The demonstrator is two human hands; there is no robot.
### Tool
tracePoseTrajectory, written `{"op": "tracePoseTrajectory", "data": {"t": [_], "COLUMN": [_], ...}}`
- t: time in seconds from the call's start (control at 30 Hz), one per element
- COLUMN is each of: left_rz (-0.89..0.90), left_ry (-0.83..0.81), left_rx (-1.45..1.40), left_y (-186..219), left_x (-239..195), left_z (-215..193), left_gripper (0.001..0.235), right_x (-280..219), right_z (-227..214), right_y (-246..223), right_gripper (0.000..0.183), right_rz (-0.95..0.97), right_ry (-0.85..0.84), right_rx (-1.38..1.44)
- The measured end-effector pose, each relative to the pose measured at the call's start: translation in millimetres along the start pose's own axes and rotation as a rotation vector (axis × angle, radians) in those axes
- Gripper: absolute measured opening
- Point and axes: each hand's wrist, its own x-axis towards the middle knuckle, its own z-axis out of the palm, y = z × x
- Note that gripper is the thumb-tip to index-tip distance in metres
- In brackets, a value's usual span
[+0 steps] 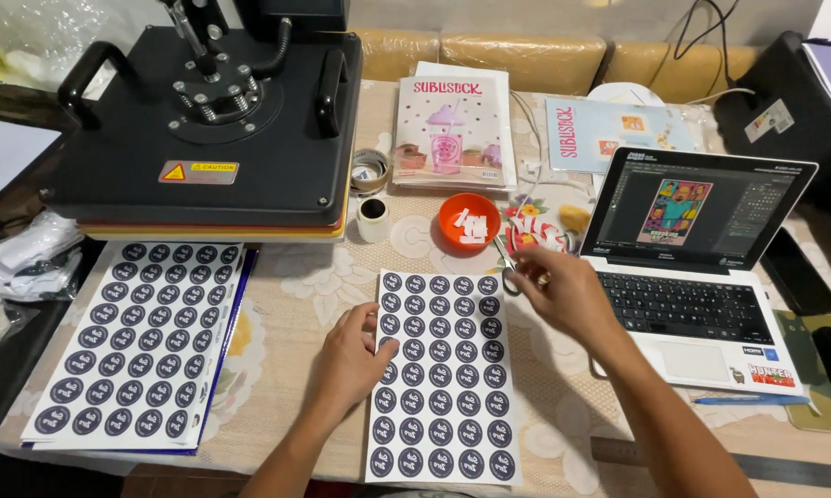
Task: The person peels small white circular stickers from a sheet and places them onto a larger white sheet with circular indentations. They then pick up a sheet of dark circular stickers and place it on the table.
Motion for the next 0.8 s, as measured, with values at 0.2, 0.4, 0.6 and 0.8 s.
{"op": "tracePoseTrajectory", "data": {"t": [0.2,0.4,0.6,0.8], "left_rz": [0.075,0.238,0.829,0.762], "left_ry": [0.026,0.007,0.412,0.480], "left_rx": [0.066,0.121,0.236,0.468], "left_y": [-4,14,23,67], "left_x": [11,26,105,197], "left_z": [4,0,33,41], "left_gripper": [0.073,0.068,0.047,0.026], "right_x": [143,222,249,279], "right_z": [10,43,69,88], "right_y": [6,9,-4,12], "right_gripper": [0.023,0.015,0.024,0.024], "right_rz": [-0.258,-0.629,-0.669,-0.771], "right_ry": [0.014,0.018,0.020,-0.010], "right_rx": [-0.324,-0.419,-0.589,-0.635]}}
